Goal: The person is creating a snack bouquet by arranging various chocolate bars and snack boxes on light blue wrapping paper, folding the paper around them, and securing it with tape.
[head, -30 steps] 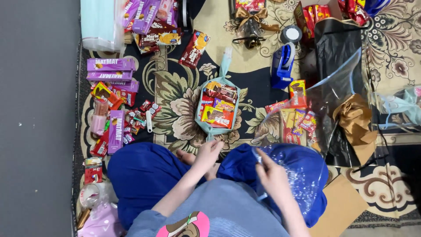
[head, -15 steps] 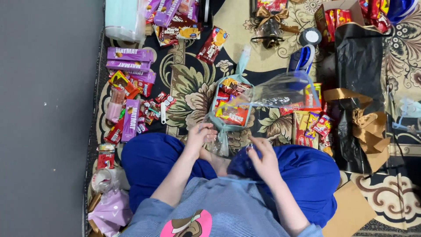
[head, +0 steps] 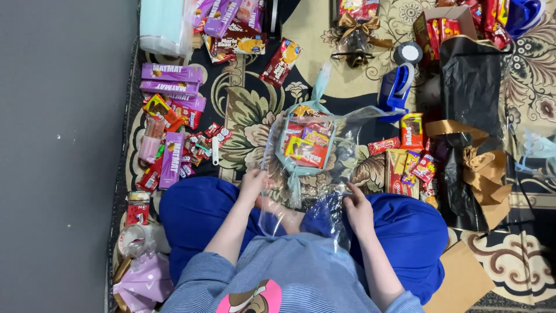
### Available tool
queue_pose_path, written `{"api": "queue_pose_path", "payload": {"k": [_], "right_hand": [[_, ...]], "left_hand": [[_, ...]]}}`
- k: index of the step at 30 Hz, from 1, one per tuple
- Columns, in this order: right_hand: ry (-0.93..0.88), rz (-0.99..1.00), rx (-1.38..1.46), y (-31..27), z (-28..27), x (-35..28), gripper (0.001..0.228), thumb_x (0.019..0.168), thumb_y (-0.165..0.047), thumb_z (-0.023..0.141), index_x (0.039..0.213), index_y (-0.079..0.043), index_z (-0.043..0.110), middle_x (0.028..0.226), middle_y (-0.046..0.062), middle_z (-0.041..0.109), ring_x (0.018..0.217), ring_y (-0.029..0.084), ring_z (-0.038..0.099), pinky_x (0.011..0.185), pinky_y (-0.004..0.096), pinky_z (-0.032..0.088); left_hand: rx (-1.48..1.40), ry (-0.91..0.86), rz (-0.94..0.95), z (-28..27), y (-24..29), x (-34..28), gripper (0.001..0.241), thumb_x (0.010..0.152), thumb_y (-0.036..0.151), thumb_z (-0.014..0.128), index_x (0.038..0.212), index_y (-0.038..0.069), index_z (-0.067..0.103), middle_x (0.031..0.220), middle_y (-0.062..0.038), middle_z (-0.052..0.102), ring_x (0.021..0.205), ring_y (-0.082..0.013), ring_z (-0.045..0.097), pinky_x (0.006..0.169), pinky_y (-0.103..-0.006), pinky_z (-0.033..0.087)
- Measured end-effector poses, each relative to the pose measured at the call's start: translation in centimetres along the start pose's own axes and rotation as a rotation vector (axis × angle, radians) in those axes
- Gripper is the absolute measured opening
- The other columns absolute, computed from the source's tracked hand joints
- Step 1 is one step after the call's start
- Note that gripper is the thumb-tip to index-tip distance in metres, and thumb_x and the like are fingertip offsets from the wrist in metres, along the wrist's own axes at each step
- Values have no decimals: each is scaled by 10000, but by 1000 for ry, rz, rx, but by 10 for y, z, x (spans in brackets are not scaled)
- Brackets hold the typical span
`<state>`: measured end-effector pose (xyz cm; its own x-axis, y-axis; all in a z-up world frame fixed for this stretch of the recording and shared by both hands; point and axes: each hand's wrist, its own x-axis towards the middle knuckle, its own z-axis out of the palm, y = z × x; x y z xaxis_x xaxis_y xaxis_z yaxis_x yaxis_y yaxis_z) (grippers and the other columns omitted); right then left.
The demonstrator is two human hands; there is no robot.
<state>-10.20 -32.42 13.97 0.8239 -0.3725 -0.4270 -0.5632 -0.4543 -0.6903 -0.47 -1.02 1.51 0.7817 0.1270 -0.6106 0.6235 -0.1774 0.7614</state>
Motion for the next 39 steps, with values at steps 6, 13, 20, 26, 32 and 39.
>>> {"api": "queue_pose_path", "payload": {"k": [6, 13, 20, 26, 32, 39], "right_hand": [[16, -18, 66, 17, -6, 10, 570, 878, -98, 560, 1404, -294, 658, 673, 59, 713, 733, 222, 718, 759, 364, 539], [15, -71, 62, 3, -7, -1, 573, 884, -97, 548, 1417, -279, 656, 638, 82, 675, 723, 244, 714, 748, 373, 542], [15, -46, 32, -18, -9, 8, 584, 933, -114, 545, 1482, -308, 586, 881, 112, 751, 872, 282, 734, 876, 431, 550], [-54, 6, -54, -24, -7, 23, 615, 935, -155, 548, 1519, -348, 529, 1032, 126, 768, 1074, 362, 702, 993, 496, 520], [-146, 24, -208, -14, -9, 37, 648, 878, -229, 607, 1510, -342, 514, 1100, 114, 771, 1115, 371, 696, 1002, 499, 536], [330, -374, -777, 2, 6, 57, 495, 739, -537, 798, 1169, -301, 731, 1198, 60, 531, 1116, 337, 631, 803, 420, 598]], "left_hand": [[790, 312, 580, -7, 65, -65, 507, 819, 127, 695, 1315, 120, 592, 1190, -126, 547, 1138, -343, 566, 945, -504, 477], [984, 210, 1446, 31, 145, -46, 375, 888, 94, 635, 1260, 143, 628, 1398, -132, 560, 1319, -302, 523, 1154, -578, 324], [1182, 208, 1058, 46, 134, 29, 621, 911, 420, 648, 1474, 195, 515, 1527, -172, 483, 1441, -321, 421, 1151, -737, 112], [1224, 114, 889, 44, 125, 55, 622, 952, 504, 579, 1510, 248, 471, 1568, -146, 428, 1470, -300, 382, 1160, -742, 57], [1148, 87, 934, 38, 130, 57, 635, 873, 470, 642, 1457, 246, 538, 1531, -138, 458, 1426, -312, 434, 1157, -742, 92], [1036, 96, 986, 26, 144, 35, 593, 878, 350, 684, 1443, 211, 569, 1492, -142, 501, 1391, -316, 471, 1162, -730, 58]]}}
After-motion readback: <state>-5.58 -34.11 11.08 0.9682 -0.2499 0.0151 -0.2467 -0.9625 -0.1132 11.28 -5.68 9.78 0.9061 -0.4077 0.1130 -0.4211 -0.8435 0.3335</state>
